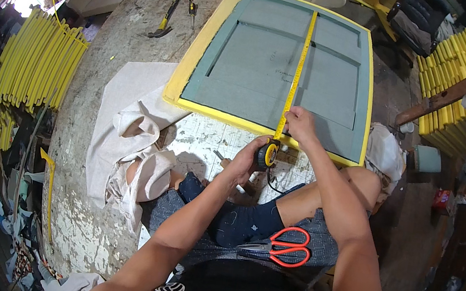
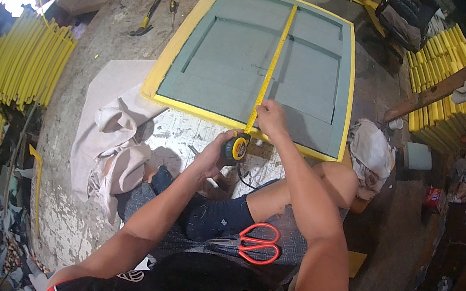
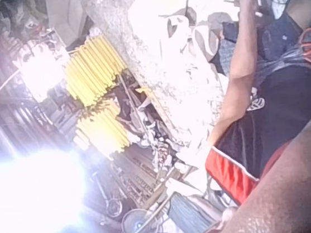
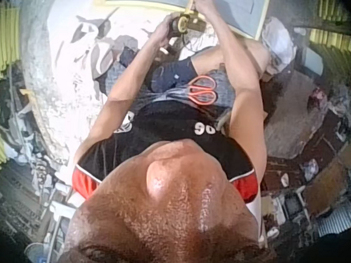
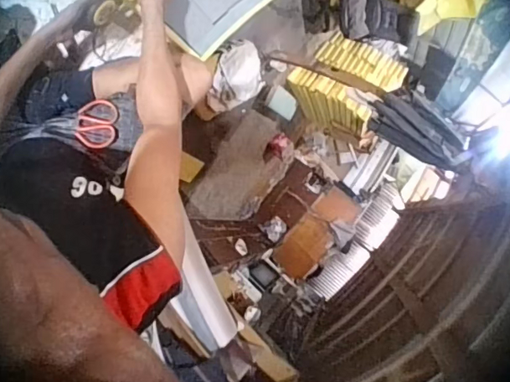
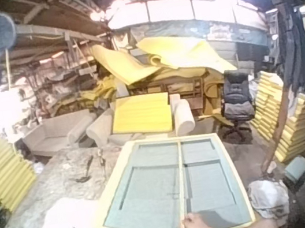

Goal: The person measures a rectangular frame and a piece of white fabric using a tape measure. They then use scissors to cut the fabric to size.

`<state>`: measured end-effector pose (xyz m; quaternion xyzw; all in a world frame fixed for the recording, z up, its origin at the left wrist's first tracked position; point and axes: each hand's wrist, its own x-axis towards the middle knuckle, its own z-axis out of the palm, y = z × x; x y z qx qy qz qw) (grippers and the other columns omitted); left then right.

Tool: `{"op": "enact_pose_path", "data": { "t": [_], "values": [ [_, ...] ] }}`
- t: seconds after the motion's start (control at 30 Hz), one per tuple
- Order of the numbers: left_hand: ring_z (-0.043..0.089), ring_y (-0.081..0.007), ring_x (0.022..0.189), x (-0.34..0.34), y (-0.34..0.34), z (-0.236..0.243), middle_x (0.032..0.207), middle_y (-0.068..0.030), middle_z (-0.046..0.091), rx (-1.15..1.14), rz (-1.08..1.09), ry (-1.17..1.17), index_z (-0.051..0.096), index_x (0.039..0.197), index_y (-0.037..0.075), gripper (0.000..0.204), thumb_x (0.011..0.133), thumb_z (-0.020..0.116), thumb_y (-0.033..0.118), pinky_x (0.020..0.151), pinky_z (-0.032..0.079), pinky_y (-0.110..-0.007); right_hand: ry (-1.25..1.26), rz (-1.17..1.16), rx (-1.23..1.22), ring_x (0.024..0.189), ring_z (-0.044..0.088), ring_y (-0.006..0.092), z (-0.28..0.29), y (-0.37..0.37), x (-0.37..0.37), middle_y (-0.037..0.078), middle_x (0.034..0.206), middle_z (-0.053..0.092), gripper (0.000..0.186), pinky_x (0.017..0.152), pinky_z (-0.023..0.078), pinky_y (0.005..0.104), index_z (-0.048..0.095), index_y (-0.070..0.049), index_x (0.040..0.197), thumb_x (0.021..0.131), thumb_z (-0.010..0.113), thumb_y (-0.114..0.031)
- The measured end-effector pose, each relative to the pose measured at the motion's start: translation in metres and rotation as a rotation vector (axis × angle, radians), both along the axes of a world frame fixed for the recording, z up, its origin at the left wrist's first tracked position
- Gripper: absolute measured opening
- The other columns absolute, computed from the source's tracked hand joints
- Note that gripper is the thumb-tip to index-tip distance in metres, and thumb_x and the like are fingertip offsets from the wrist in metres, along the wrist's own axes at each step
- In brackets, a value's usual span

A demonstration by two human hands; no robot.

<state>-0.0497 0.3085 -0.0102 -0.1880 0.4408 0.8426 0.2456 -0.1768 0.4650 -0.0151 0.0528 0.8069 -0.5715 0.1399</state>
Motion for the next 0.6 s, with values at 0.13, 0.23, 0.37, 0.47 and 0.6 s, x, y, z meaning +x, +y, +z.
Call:
{"op": "enact_pose_path", "data": {
  "t": [0.13, 0.23, 0.37, 0.47, 0.6],
  "values": [
    [0.059, -0.0158, 0.100, 0.001, 0.004, 0.002, 0.115, -0.0057, 0.061, -0.026, -0.103, 0.101, 0.048, 0.139, 0.008, 0.053, 0.098, 0.052, 0.041, 0.082, 0.052, -0.034, 0.104, -0.015, 0.127, 0.074, 0.069, 0.0243, -0.016, 0.004, -0.012, 0.017, 0.087, 0.071, 0.028, 0.069, 0.054, 0.0375, 0.069, 0.005, 0.103, 0.087, 0.062, -0.017],
    [0.058, -0.0156, 0.102, 0.018, -0.002, -0.008, 0.113, -0.0058, 0.061, -0.187, -0.243, 0.197, 0.045, 0.140, 0.006, 0.056, 0.097, 0.056, 0.039, 0.087, 0.049, -0.031, 0.182, -0.034, 0.169, 0.071, 0.066, 0.0217, -0.024, 0.001, -0.014, 0.015, 0.084, 0.070, 0.026, 0.067, 0.052, 0.0356, 0.068, 0.005, 0.102, 0.087, 0.062, -0.016],
    [0.055, -0.0142, 0.106, 0.032, -0.008, 0.012, 0.113, -0.0057, 0.060, -0.070, -0.361, 0.126, 0.045, 0.139, 0.004, 0.058, 0.093, 0.066, 0.031, 0.090, 0.045, -0.027, 0.109, -0.037, 0.178, 0.063, 0.059, 0.0133, -0.006, 0.002, -0.009, 0.008, 0.079, 0.068, 0.023, 0.058, 0.049, 0.0303, 0.067, 0.005, 0.103, 0.091, 0.062, -0.013],
    [0.058, -0.0155, 0.102, 0.036, -0.006, 0.007, 0.112, -0.0056, 0.060, -0.061, -0.304, 0.141, 0.045, 0.138, 0.004, 0.056, 0.091, 0.067, 0.024, 0.087, 0.047, -0.029, 0.121, -0.013, 0.108, 0.073, 0.066, 0.0217, -0.002, -0.001, -0.006, 0.013, 0.086, 0.070, 0.028, 0.068, 0.052, 0.0341, 0.067, 0.004, 0.106, 0.088, 0.062, -0.018],
    [0.062, -0.0178, 0.096, 0.031, -0.013, 0.009, 0.111, -0.0066, 0.060, -0.044, -0.095, 0.156, 0.047, 0.135, 0.004, 0.048, 0.093, 0.060, 0.024, 0.081, 0.052, -0.031, 0.081, 0.018, -0.052, 0.083, 0.069, 0.0256, 0.017, -0.005, -0.008, 0.016, 0.092, 0.072, 0.038, 0.076, 0.053, 0.0361, 0.064, 0.002, 0.116, 0.088, 0.063, -0.023]
  ]
}}
